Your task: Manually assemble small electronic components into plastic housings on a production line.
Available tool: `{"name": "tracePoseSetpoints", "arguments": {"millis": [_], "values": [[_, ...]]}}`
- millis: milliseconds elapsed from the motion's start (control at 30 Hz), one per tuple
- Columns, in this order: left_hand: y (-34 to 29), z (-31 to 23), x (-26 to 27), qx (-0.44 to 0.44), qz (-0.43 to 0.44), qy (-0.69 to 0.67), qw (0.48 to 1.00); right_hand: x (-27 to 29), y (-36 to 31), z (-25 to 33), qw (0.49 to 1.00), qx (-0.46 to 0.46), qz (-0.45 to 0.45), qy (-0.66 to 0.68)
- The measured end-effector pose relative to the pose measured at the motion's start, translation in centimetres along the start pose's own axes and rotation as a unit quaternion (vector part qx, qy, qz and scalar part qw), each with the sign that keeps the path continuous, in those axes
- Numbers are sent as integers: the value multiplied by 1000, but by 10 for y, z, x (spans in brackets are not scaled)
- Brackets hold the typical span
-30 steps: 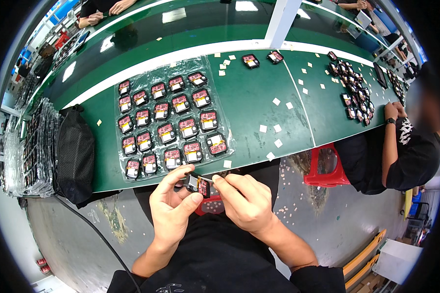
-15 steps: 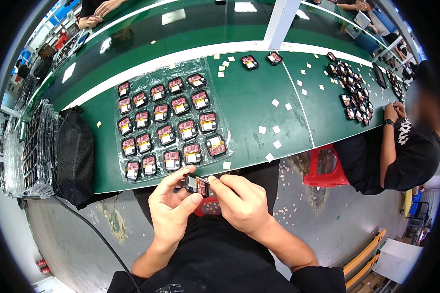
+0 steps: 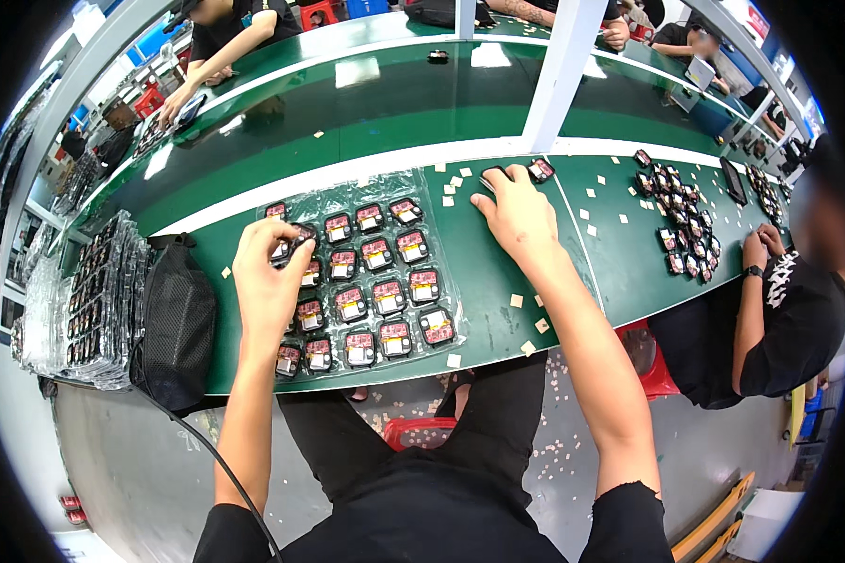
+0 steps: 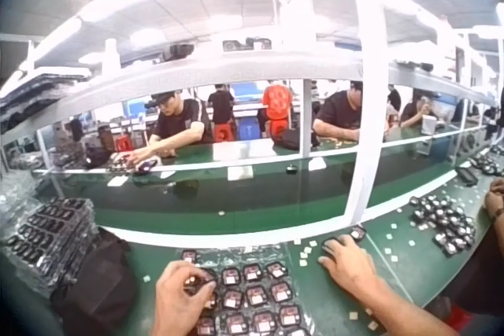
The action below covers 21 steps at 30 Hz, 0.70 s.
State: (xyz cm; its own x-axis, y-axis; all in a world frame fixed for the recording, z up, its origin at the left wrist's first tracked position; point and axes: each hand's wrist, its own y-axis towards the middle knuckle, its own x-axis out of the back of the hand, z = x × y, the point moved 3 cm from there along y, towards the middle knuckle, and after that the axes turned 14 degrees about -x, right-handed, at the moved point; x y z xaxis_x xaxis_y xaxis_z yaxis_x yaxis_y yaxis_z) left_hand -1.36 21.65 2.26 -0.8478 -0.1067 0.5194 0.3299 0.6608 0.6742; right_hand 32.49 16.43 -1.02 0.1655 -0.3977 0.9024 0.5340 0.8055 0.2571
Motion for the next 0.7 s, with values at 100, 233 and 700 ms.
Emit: {"name": "tracePoseSetpoints", "arguments": {"millis": [100,233,700], "values": [[23,32,-8,37,33,101,994,6,-3,7,997,-27,69,1],[41,53,-23,26,93,186,978,19,-21,0,995,-38,93,22],[15,-24,-19,-53,89,24,994,92,-149,54,915,64,71,391]]}}
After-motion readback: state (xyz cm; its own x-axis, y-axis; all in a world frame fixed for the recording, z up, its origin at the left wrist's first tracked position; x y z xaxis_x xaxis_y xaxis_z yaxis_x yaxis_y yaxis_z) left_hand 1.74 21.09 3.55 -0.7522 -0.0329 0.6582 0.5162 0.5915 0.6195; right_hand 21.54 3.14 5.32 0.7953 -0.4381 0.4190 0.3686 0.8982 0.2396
